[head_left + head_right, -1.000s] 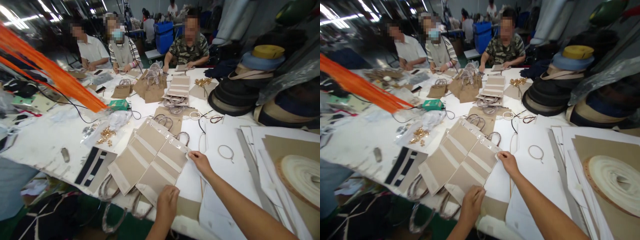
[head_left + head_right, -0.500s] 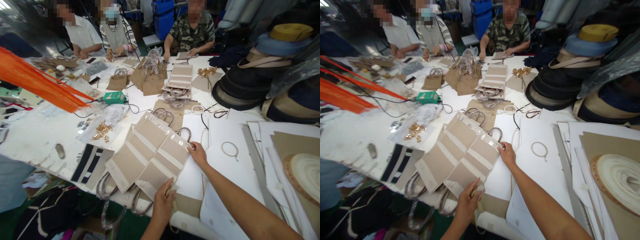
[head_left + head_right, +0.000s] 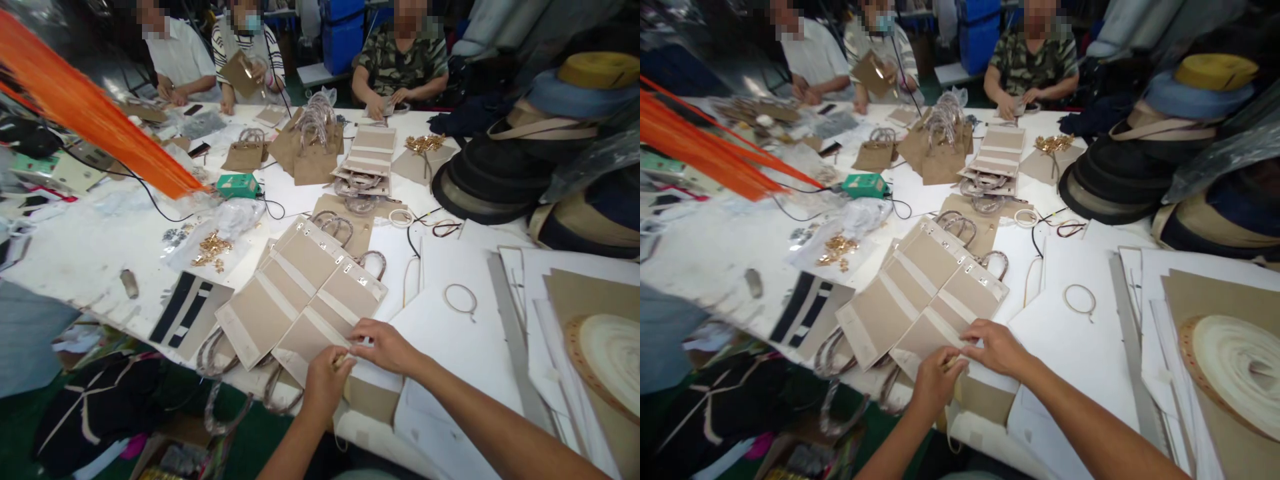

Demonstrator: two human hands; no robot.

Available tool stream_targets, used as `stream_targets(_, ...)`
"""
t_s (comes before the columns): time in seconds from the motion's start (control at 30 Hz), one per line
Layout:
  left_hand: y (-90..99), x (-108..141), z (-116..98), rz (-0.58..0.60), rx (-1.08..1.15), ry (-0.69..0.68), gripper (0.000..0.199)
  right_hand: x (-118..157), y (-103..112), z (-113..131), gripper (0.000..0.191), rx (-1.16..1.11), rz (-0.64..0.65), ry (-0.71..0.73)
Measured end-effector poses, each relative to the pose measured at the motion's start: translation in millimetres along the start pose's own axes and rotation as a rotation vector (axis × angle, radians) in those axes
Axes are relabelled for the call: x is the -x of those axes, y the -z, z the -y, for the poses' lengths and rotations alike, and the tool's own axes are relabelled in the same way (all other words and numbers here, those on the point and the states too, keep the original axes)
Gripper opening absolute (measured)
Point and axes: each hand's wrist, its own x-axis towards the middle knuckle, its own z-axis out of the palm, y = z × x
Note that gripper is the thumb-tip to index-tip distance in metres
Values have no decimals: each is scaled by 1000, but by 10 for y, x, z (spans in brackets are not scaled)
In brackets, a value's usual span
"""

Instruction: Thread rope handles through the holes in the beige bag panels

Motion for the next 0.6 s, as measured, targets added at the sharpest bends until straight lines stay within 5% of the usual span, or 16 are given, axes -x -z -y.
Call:
stream_targets(0.23, 67, -56, 32, 54, -321, -220, 19, -82, -98, 20, 13, 442, 105, 108)
stream_targets(0.4, -17, -5, 16, 54, -431, -398, 28, -261, 46, -387, 23, 194, -324, -102)
stream_targets(0.6, -122, -32, 199, -102, 12, -69, 20, -802, 354, -885, 41, 88, -565, -254)
